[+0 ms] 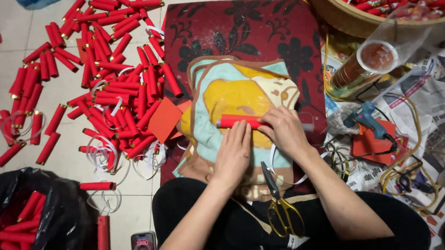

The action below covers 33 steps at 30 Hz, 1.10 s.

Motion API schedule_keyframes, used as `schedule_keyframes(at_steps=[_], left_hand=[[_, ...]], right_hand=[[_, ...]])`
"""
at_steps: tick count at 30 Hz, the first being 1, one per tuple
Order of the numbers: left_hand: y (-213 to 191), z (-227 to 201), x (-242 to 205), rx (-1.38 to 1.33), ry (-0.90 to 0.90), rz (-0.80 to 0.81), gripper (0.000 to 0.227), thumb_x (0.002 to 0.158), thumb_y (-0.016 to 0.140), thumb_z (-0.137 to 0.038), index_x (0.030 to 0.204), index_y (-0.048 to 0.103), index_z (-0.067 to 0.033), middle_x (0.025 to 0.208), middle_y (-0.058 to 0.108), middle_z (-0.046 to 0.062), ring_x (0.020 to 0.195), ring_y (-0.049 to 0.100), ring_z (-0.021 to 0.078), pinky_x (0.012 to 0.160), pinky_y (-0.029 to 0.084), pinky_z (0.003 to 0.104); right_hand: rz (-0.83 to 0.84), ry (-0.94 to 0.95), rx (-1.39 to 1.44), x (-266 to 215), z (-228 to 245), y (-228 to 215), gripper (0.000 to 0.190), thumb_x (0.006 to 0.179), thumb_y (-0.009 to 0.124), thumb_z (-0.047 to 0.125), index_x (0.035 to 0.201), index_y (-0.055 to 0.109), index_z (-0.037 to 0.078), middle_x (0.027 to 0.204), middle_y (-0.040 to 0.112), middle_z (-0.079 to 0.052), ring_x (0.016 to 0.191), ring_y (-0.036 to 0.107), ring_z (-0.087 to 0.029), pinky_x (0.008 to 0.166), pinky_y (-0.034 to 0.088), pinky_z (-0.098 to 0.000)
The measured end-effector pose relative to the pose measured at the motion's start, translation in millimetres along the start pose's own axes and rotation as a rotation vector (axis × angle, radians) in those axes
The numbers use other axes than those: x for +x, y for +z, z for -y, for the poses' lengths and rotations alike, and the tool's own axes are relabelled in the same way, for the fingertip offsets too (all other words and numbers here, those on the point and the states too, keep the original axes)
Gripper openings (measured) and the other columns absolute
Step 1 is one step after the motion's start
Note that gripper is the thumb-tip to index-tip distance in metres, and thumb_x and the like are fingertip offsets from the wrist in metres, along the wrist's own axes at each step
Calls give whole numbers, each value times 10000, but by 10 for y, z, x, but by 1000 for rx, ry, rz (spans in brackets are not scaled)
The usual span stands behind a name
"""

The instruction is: Assembling firecrackers by wrapping red paper around tubes, applying glue, and attaching fuses.

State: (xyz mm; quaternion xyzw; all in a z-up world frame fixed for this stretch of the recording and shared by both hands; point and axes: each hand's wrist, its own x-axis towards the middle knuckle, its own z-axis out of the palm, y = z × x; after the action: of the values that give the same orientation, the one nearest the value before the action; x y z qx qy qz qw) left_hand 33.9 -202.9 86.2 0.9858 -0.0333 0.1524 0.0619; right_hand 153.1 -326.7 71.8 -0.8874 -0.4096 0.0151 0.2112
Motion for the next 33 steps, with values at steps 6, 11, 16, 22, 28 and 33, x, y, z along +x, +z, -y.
schedule_keyframes(at_steps=[6,11,16,22,28,33], left_hand=[[-9,-26,11,-31,-60,52,447,769,382,-56,1211,379,12,1237,394,189,1171,336,320,991,193,429],[156,86,79,26,-55,91,465,766,366,-57,1228,347,1,1251,379,161,1175,328,316,994,223,425],[113,263,280,-274,-2,-126,147,733,561,8,860,487,15,800,483,137,723,468,284,626,382,357],[424,453,326,-77,104,-40,127,734,560,-248,838,530,-182,784,458,-8,711,489,160,610,403,265],[493,522,328,-59,133,-2,140,733,567,-298,821,536,-193,782,463,-19,715,487,149,590,412,253],[330,492,354,-81,148,61,149,696,609,-224,816,555,-154,791,510,20,739,528,184,645,442,274]], right_hand=[[-165,204,160,-270,-375,-701,144,787,615,201,917,627,139,877,604,-77,909,543,-250,774,411,-325],[-60,556,-135,-581,-762,-1166,232,887,528,237,1032,610,76,972,591,-133,850,537,-274,720,408,-403],[140,503,174,-337,-382,-793,287,796,521,267,1038,590,129,1052,570,-65,933,530,-213,795,401,-352],[184,33,-35,-371,-497,-326,302,821,477,299,1049,551,114,883,607,-73,880,568,-240,819,409,-362],[114,40,-21,-384,-493,-294,279,797,523,323,998,582,139,864,608,-12,873,577,-176,746,460,-287],[80,49,43,-421,-554,-204,257,762,571,291,978,598,154,853,610,-5,859,580,-179,719,476,-288]])
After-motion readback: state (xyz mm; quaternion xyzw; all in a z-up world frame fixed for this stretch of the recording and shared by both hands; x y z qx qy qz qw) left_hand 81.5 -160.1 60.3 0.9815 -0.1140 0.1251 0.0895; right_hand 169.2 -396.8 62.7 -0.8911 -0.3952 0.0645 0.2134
